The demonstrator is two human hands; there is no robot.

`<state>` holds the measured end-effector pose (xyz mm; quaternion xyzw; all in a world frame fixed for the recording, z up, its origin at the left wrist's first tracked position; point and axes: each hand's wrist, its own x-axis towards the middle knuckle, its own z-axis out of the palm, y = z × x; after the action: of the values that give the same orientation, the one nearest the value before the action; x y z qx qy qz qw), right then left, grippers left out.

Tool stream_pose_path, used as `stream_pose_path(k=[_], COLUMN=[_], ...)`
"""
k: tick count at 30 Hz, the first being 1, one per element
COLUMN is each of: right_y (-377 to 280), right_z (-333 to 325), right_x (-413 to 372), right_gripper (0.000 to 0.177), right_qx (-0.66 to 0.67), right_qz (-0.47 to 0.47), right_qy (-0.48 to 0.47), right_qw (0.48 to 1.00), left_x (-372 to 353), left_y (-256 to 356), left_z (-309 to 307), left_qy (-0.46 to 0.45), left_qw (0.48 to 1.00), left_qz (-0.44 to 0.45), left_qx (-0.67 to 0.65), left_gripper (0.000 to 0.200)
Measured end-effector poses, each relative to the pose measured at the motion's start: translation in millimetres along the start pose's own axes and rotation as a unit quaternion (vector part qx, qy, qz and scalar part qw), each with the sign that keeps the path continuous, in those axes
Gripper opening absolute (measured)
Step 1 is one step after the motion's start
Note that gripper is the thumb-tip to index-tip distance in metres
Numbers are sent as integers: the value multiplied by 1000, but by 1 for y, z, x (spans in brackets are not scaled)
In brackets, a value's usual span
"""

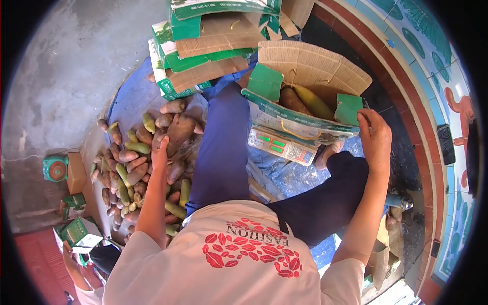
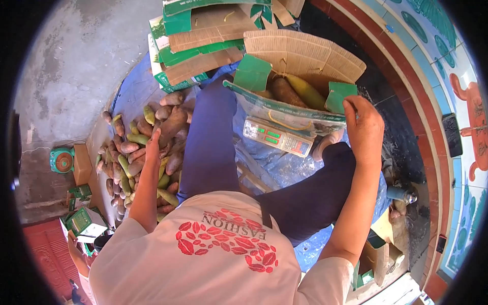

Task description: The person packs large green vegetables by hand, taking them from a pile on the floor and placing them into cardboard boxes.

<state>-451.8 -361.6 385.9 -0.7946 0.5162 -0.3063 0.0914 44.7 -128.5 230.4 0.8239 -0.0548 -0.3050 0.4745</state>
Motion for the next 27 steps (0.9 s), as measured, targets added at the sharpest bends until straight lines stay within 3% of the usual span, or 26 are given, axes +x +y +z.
stream_pose_path(k=[3,6,11,15,21,27], right_y=[0,1,-2,-3,-4,6], right_z=[2,3,7,11,15,21], right_x=[0,1,4,7,11,14], right_gripper=[13,14,14,15,14,14], right_qx=[2,-7,-13,-19,-18,-45], right_qz=[9,12,25,19,-4,-28], right_qy=[-2,-6,-24,-31,-42,-50], right_qw=[1000,1000,999,999,999,997], left_x=[17,10,12,-3,-7,-2], left_y=[-36,-46,-75,-93,-126,-157], left_z=[-10,-19,-32,-33,-45,-55], left_qy=[38,59,92,89,31,44], left_qw=[996,987,907,850,837,875], left_qz=[73,-9,-20,-24,-87,-121], left_qx=[41,151,410,519,539,466], left_gripper=[68,73,84,83,81,79])
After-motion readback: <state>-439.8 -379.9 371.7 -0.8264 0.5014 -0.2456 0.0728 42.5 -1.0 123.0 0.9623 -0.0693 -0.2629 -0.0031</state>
